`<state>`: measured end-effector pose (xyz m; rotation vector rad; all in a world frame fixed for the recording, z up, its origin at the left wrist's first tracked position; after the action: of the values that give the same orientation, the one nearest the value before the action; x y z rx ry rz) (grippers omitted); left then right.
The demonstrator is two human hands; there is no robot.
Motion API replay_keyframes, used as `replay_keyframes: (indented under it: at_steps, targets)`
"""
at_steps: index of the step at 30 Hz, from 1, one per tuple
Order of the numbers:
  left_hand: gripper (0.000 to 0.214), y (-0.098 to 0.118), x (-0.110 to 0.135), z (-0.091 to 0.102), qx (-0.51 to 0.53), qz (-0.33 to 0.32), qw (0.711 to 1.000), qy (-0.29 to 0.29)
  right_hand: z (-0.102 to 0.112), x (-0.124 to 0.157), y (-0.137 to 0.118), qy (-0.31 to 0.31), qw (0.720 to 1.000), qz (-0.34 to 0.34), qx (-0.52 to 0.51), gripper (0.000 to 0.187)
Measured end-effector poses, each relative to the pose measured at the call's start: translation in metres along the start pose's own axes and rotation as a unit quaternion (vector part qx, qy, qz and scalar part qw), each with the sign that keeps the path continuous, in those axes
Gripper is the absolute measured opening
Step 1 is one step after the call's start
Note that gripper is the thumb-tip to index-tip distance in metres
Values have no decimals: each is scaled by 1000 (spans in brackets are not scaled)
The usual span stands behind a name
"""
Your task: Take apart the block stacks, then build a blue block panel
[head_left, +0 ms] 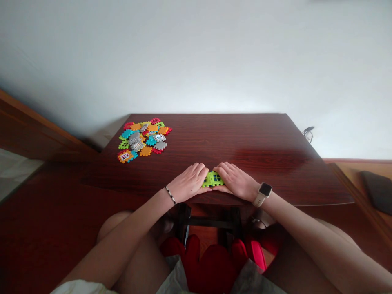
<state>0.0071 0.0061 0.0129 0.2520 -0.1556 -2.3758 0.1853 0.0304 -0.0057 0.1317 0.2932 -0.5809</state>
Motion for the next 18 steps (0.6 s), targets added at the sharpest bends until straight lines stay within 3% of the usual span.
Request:
replay_keyframes:
  at_steps: [12, 18]
  targets:
    - [46, -2, 7, 2, 21, -9, 1000, -11, 2, -1, -6, -9, 1000, 17, 13, 51]
    - [47, -22, 18, 4, 33, 11, 999, 0, 1, 7, 9, -7, 1000, -11, 9, 56]
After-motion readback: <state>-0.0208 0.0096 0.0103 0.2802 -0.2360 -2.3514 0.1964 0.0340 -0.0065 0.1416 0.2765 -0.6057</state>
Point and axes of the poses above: each hand's wrist, its own x-axis away from the middle knuckle, its own z-axis out of the back of the hand, y = z × x, the point moved 5 cm from there along -x, towards the middle knuckle, and after that the axes turned 9 degrees about x, right-handed, at the moved point
